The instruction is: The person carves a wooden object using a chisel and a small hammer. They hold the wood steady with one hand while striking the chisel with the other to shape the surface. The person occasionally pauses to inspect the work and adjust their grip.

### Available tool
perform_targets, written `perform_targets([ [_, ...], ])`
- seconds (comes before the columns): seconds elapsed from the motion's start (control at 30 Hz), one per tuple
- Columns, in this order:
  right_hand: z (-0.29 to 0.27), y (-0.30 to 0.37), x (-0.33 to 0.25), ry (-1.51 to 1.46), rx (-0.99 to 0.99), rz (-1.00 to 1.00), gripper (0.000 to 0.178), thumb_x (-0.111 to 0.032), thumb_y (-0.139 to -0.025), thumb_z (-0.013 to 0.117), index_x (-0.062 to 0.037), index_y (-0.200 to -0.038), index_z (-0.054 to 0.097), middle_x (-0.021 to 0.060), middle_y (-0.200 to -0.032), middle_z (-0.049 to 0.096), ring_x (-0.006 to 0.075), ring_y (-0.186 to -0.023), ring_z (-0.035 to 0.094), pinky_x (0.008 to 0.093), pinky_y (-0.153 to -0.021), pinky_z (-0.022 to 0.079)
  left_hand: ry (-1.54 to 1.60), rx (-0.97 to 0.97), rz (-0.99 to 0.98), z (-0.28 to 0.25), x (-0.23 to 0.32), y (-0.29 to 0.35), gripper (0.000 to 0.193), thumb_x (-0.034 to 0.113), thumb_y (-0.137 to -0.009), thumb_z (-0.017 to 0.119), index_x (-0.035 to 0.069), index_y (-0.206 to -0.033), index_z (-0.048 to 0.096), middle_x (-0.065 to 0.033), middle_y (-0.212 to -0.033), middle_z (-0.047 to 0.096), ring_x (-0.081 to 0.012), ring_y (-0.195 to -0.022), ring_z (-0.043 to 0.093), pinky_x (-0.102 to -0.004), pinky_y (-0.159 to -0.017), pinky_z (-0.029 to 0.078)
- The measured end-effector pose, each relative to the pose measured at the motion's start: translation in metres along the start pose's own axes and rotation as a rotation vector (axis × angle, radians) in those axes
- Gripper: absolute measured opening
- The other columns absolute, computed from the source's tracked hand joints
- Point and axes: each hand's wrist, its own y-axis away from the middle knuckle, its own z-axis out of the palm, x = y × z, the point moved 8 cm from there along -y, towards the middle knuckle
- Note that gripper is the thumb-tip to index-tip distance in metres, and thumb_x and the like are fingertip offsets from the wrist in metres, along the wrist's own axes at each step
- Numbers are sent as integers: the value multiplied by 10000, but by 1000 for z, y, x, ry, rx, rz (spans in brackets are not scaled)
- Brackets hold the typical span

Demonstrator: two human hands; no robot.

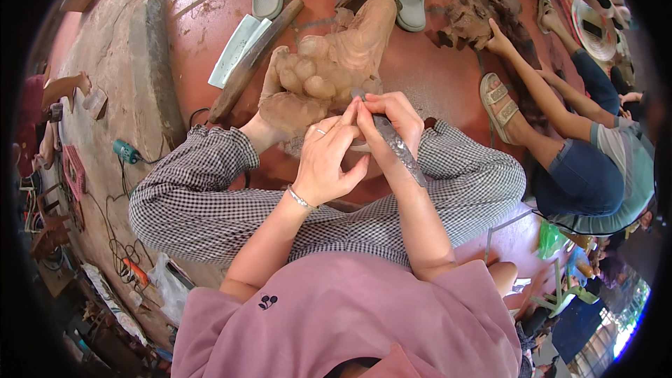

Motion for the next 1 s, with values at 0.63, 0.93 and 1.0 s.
perform_targets([
  [0.63,1,1,-5,-47,35,-12,98,34,-805,749,32,-843,658,159,-873,677,276,-774,688,336,-683,559,-7,43,18,-3,-3,2,200,113,-699,754,56,-842,627,-186,-1473,558,-311,-1063,632,-398,-928,464],
  [0.93,6,0,-5,-33,-26,-89,114,43,-799,755,32,-866,663,162,-906,685,282,-794,695,339,-690,568,-22,56,13,-3,-3,3,177,112,-696,755,53,-807,631,-172,-1436,597,-309,-1047,638,-398,-923,471],
  [1.0,3,6,1,-1,-45,-71,112,52,-799,752,30,-863,662,161,-907,683,283,-789,695,335,-685,568,-21,50,16,-2,-3,4,180,105,-693,755,41,-814,638,-184,-1428,599,-317,-1052,638,-400,-930,469],
])
